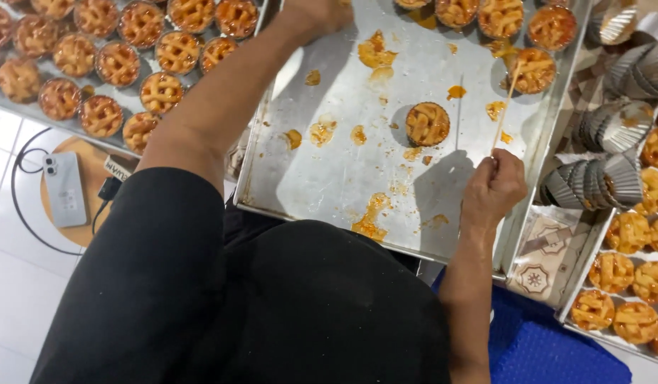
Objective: Removing small lattice-topped pies from metal molds using a wooden stick and placing them on a tray.
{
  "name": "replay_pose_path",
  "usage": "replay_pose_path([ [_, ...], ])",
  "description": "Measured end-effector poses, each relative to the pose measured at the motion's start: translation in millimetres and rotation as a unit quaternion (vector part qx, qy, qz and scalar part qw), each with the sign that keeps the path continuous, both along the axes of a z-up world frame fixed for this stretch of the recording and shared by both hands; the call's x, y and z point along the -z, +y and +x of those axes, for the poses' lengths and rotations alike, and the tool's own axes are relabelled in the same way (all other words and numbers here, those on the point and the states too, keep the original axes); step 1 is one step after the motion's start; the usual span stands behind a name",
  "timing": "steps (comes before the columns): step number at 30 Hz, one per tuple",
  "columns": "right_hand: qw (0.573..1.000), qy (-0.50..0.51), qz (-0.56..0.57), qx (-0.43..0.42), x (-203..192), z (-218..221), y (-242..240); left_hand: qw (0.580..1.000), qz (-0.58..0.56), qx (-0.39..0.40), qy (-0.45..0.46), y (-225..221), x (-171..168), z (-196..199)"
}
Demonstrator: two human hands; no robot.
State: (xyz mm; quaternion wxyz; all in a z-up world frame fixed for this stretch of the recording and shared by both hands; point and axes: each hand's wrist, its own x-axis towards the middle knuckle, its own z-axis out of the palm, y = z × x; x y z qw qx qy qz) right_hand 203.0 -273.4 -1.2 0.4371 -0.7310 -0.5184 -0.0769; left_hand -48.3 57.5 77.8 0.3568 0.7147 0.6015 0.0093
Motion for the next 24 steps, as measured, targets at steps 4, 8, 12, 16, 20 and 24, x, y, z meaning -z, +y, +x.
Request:
replay_pose_path([
  [4,0.999,0.031,-0.008,0.005,-5.1,-5.2,-1.3,0.985,0.145,0.083,0.031,-19.2,25.4,11.0],
  [8,0.979,0.203,-0.010,0.020,-11.2,-9.8,-0.8,0.972,0.167,0.104,-0.131,-56.4,17.5,16.1],
  [12,0.911,0.411,-0.016,0.003,-23.9,-17.0,-0.1,0.955,0.067,0.118,-0.264,-97.2,9.3,10.9],
  [16,0.878,0.477,-0.003,-0.048,-38.0,-19.6,2.2,0.947,-0.037,0.070,-0.311,-127.9,-7.7,-3.6],
  [20,0.829,0.551,0.041,-0.089,-66.6,-38.4,5.6,0.864,-0.201,-0.053,-0.458,-146.5,0.1,-12.1],
  [24,0.798,0.582,0.084,-0.135,-88.1,-54.8,11.6,0.765,-0.331,-0.238,-0.498,-170.0,-23.5,-20.5],
])
